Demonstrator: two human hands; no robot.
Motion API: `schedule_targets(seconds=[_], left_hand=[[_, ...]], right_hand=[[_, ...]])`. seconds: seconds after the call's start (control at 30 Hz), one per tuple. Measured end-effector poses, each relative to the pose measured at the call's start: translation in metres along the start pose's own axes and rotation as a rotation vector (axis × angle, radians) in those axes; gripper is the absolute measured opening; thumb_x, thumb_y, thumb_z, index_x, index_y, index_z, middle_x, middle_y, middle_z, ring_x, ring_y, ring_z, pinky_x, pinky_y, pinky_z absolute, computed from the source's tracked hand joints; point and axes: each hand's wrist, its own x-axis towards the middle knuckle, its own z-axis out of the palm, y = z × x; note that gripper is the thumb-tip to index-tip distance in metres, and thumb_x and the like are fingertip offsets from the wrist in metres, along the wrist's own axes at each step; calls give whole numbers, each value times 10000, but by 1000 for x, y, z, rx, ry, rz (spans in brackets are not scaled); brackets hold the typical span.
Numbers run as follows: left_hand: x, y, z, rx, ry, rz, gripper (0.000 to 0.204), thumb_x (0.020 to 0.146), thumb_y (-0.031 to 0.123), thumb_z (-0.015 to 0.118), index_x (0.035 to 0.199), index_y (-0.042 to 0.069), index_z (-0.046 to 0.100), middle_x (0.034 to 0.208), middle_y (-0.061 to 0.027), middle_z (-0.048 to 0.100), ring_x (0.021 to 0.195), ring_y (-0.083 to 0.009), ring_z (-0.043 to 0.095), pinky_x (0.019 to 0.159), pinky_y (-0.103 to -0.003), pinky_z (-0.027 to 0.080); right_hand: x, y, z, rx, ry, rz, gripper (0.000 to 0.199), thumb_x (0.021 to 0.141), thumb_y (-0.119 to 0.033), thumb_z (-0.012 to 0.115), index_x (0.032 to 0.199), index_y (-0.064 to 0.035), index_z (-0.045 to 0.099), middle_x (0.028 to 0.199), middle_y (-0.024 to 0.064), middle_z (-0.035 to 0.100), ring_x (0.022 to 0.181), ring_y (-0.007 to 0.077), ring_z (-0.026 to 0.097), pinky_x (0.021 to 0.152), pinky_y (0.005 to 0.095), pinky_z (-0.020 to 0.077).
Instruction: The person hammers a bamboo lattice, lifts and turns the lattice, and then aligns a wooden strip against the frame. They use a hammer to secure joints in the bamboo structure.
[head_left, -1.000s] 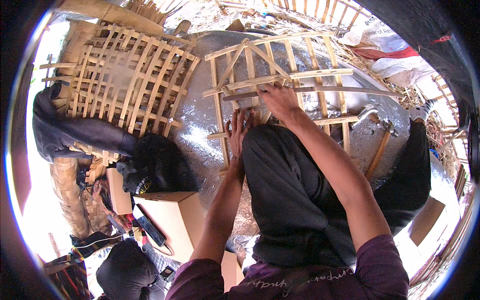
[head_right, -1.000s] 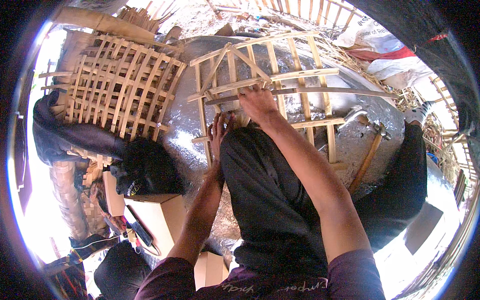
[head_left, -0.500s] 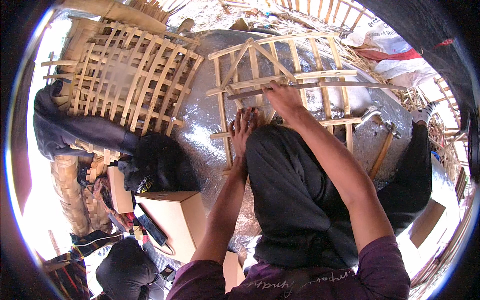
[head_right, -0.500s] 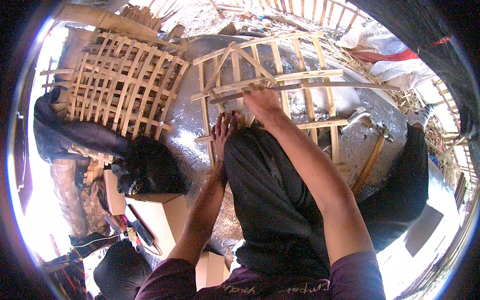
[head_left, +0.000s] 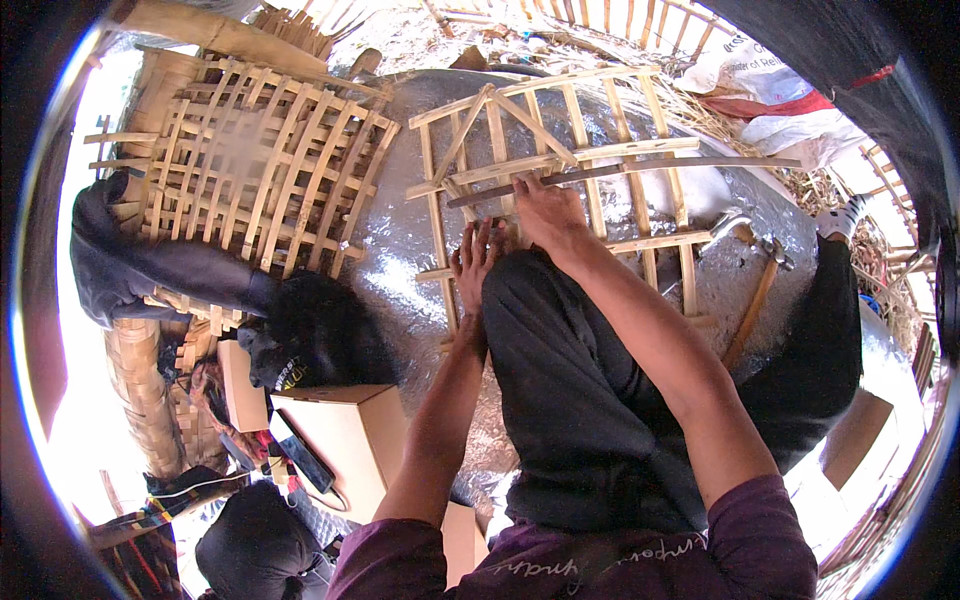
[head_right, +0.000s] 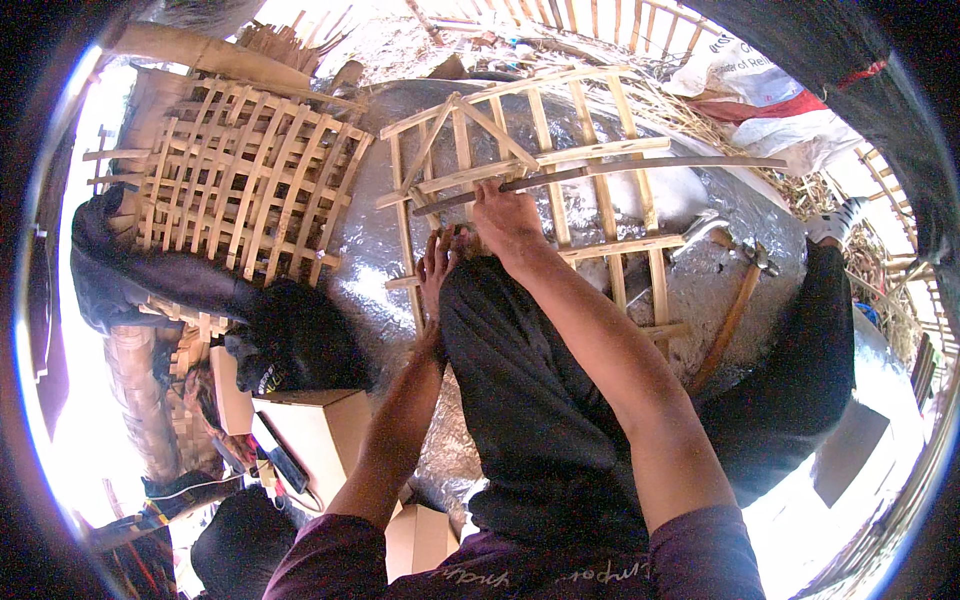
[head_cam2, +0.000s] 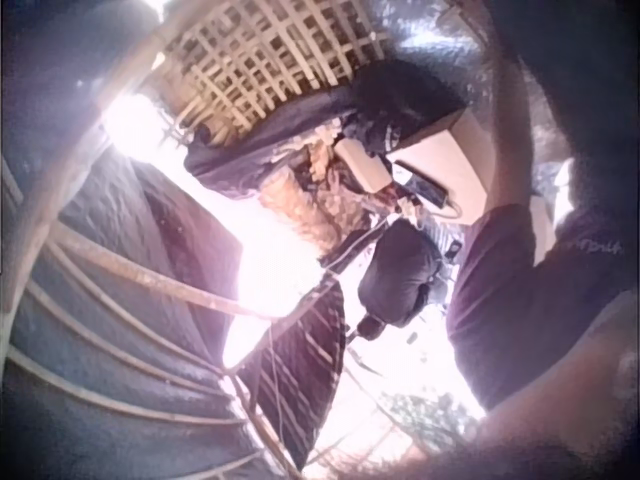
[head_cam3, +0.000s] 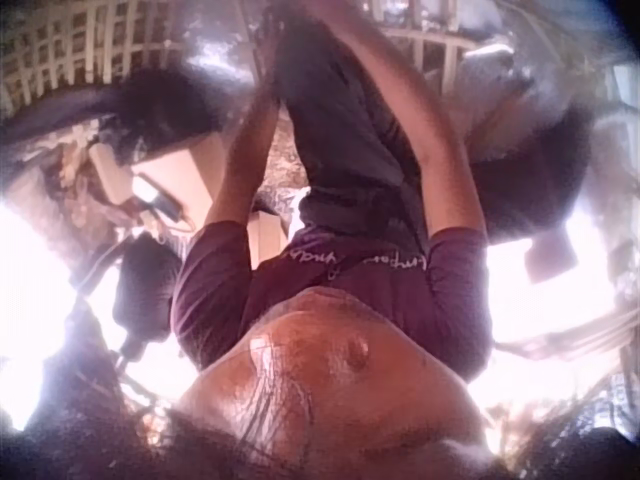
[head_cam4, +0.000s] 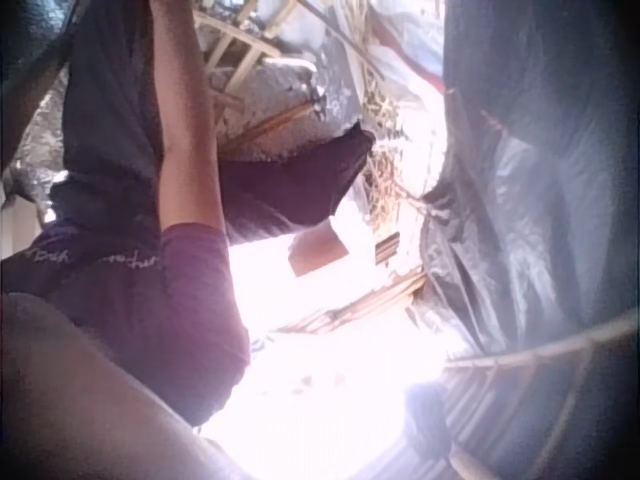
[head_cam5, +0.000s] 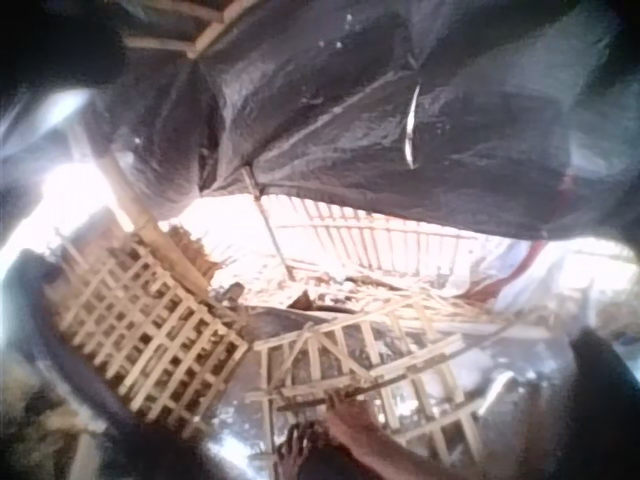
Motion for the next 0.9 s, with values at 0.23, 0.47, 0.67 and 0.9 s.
schedule_targets(seconds=[0.23,0.47,0.67,0.9], left_hand=[[1,3,-4,-6,1,12,610,897,439,544,1465,291,381,1551,45,294,1428,-252,259,1070,-535,254],[1,-1,-4,17,5,30,619,894,438,533,1471,279,372,1551,32,299,1418,-254,284,1069,-535,255],[1,3,-7,8,28,33,600,897,412,546,1461,279,391,1552,42,302,1412,-247,298,1068,-524,258],[1,3,-4,7,23,16,560,906,388,553,1441,282,429,1543,38,323,1407,-247,309,1066,-512,262]], right_hand=[[11,11,1,-43,72,-86,310,859,-99,544,1141,2,623,1144,192,623,903,302,691,715,413,578],[31,27,-8,-166,88,-251,247,843,-113,577,1059,-29,660,924,141,675,872,299,690,731,432,564],[56,27,-20,-167,-80,-237,300,859,-115,560,1145,-74,640,942,118,653,886,287,678,754,417,556],[53,36,-5,-125,52,-253,327,862,-112,561,1182,-109,634,958,96,650,906,289,674,791,425,557]])
